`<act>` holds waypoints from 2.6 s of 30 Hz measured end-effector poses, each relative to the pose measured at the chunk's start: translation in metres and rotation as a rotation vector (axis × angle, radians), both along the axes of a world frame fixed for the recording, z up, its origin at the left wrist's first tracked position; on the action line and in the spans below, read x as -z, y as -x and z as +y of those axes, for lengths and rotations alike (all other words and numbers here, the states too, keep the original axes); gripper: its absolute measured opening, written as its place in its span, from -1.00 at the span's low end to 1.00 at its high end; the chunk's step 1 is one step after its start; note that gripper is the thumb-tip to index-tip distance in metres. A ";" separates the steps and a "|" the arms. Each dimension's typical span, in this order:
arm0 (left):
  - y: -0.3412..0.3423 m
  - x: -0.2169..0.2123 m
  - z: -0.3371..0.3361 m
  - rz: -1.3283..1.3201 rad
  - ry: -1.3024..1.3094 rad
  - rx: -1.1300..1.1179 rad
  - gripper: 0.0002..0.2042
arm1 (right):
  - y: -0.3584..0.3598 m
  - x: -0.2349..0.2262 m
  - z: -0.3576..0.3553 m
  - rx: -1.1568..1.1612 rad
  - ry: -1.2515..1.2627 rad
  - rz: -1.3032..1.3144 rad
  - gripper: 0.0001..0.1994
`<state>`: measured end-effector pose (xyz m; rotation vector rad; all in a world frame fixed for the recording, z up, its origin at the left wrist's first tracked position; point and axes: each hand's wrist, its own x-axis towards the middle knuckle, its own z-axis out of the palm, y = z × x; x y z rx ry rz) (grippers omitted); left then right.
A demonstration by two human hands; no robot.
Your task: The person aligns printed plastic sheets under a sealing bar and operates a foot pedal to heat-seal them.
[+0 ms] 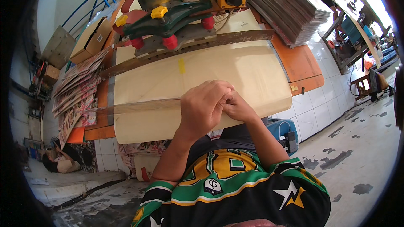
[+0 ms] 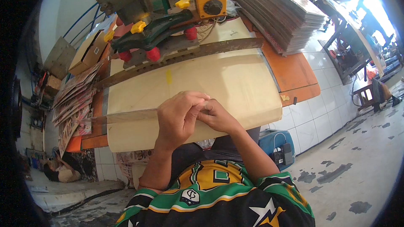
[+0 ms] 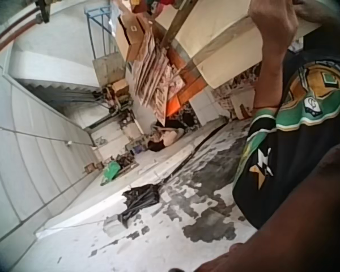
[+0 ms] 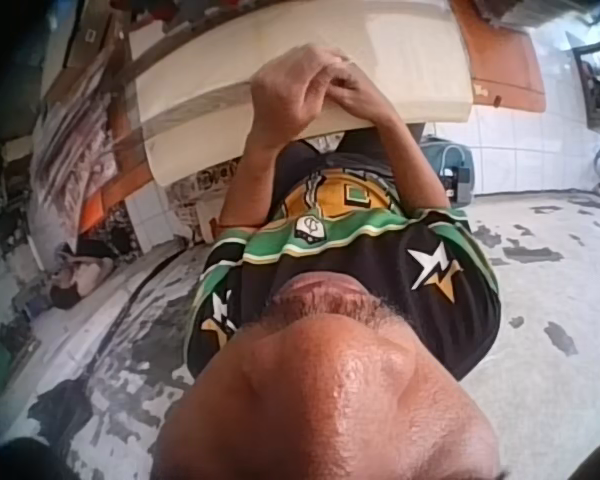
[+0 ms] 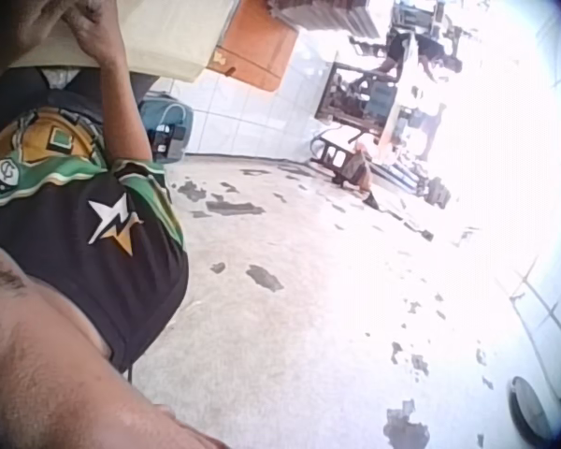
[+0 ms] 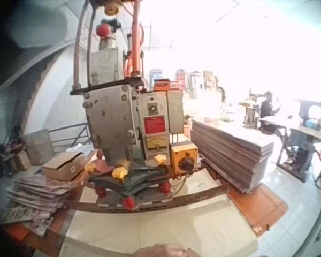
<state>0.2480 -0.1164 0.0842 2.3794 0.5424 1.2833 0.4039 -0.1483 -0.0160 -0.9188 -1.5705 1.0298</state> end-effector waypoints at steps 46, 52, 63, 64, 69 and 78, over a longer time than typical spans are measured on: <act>0.001 -0.005 0.003 0.159 0.059 -0.025 -0.88 | 0.003 -0.005 0.000 -0.016 0.078 0.085 -0.79; -0.001 -0.009 0.000 0.110 0.138 -0.028 -0.90 | 0.002 -0.012 -0.002 -0.035 0.069 0.052 -0.80; 0.004 -0.012 -0.004 0.185 0.156 -0.036 -0.90 | 0.005 -0.011 -0.003 0.008 0.039 0.089 -0.78; 0.004 -0.015 -0.005 0.216 0.155 -0.046 -0.90 | 0.004 -0.009 -0.003 -0.004 0.034 0.089 -0.78; 0.002 -0.016 -0.007 0.276 0.119 -0.049 -0.86 | -0.001 0.007 0.002 0.024 -0.036 0.000 -0.79; 0.000 -0.003 -0.001 0.101 0.085 -0.049 -0.90 | 0.004 -0.002 0.000 0.017 0.073 0.068 -0.81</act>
